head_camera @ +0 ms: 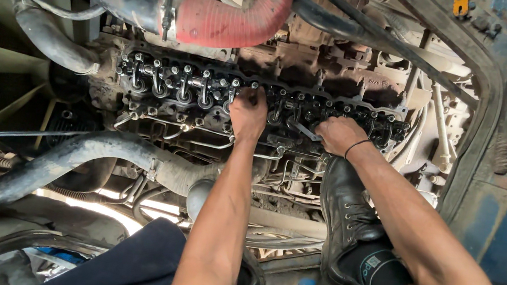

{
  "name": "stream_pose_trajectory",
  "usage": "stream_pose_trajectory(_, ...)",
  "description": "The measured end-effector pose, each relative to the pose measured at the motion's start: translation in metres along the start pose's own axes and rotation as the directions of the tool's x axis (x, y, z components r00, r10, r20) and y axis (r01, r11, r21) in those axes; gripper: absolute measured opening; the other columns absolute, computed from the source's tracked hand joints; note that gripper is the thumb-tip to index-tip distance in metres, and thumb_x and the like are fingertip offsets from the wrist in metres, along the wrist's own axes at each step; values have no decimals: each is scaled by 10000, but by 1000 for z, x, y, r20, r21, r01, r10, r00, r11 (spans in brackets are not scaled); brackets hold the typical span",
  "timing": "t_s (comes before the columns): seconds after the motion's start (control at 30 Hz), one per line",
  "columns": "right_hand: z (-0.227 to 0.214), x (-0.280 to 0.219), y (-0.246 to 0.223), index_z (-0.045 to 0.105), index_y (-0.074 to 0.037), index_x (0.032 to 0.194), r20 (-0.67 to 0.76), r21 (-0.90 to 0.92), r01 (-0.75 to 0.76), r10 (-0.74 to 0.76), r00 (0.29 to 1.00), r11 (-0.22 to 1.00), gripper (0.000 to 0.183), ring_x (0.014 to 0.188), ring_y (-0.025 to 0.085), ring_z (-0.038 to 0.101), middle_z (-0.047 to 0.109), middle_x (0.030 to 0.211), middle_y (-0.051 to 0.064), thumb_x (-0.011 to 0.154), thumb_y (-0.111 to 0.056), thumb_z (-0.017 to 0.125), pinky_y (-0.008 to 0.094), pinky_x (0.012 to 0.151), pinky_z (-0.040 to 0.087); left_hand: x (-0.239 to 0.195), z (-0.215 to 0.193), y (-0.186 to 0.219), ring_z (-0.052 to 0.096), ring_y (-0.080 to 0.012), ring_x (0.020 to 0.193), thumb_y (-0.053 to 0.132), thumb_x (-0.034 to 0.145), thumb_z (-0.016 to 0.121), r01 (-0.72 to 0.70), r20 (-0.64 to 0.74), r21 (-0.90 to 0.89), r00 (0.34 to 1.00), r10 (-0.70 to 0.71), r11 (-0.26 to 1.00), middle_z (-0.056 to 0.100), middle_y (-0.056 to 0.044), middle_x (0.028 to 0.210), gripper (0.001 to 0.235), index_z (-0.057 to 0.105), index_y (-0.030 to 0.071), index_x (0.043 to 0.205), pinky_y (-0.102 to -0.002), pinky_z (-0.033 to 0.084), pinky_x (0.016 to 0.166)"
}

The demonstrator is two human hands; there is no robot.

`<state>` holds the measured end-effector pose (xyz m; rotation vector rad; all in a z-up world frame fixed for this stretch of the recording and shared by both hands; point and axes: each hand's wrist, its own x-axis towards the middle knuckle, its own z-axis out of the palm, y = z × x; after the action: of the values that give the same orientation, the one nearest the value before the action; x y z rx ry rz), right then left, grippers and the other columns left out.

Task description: The person uses a wrench to tighten bolts on an exposed engine cylinder head. The hands work methodically along the valve train, adjusting fasteners while the engine remains open.

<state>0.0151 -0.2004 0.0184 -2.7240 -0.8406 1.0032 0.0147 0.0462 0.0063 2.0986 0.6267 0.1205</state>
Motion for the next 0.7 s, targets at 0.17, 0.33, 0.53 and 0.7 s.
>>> stream_pose_trajectory(0.17,2,-1,7,786,-176,986,33,17,-49,48,998,999,262,916,350,737,762,953,134,740,-137,706,453,799,598,-5,-9,-4,761,-358,796,290,931,679,57,27,25,998,-58,998,760,-190,833,298,731,1,885,-413,585,726)
stream_pose_trajectory(0.33,2,0,4,778,-171,1015,25,-41,-14,15,1000,999,286,911,342,740,760,939,136,740,-130,710,449,791,600,-7,-13,-12,751,-377,776,306,925,687,105,27,72,994,-107,992,754,-197,821,308,737,6,875,-422,582,738)
stream_pose_trajectory(0.53,-2,1,-2,780,-158,932,22,-39,19,-19,1000,999,201,889,344,737,761,886,122,744,-170,713,445,790,598,-12,-11,-8,747,-393,771,327,917,673,107,62,111,991,-114,988,747,-205,799,316,749,22,887,-445,583,751)
stream_pose_trajectory(0.7,-1,-1,0,781,-144,930,-1,-19,20,-20,1000,1000,178,889,352,737,762,897,138,772,-168,700,457,785,597,-19,-11,0,736,-415,794,350,906,675,167,102,137,978,-181,976,745,-210,790,310,755,50,918,-459,583,765)
